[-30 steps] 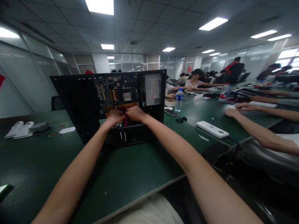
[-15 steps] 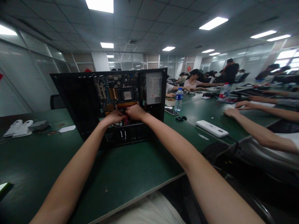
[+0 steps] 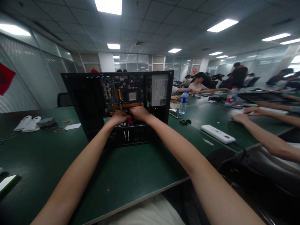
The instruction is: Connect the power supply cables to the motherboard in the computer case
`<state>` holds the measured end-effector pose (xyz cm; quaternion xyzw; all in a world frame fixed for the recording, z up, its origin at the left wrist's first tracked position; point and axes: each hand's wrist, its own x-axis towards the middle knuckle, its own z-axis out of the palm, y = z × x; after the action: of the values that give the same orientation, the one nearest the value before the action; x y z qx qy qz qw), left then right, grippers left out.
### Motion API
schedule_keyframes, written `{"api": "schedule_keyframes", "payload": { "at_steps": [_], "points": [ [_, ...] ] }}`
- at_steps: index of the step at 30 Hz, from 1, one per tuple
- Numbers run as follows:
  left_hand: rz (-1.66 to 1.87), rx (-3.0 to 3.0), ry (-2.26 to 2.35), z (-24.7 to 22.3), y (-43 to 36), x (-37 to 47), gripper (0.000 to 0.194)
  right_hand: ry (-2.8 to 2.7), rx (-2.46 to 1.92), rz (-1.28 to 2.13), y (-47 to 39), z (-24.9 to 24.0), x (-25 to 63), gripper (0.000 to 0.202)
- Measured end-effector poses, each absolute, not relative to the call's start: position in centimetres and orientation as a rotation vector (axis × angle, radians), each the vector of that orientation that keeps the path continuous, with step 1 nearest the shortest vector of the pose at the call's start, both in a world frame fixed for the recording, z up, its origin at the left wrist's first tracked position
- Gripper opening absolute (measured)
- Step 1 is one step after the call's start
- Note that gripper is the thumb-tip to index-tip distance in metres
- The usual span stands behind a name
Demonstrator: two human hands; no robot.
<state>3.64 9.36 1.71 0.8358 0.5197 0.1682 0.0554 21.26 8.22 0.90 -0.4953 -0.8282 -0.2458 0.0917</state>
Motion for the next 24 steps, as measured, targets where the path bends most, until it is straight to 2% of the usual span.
{"api": "schedule_keyframes", "payload": {
  "at_steps": [6, 12, 24],
  "points": [
    [0.515, 2.524, 1.626, 1.6, 9.3, 3.7, 0.041, -2.549, -1.405, -0.654, 7.9, 0.9, 22.5, 0.021],
    [0.550, 2.516, 1.574, 1.2, 9.9, 3.5, 0.043, -2.494, -1.331, -0.840, 6.6, 1.4, 22.2, 0.022],
    [0.561, 2.522, 1.593, 1.0, 9.5, 3.6, 0.040, -2.515, -1.302, -0.749, 8.4, 0.6, 22.5, 0.022]
  ]
}}
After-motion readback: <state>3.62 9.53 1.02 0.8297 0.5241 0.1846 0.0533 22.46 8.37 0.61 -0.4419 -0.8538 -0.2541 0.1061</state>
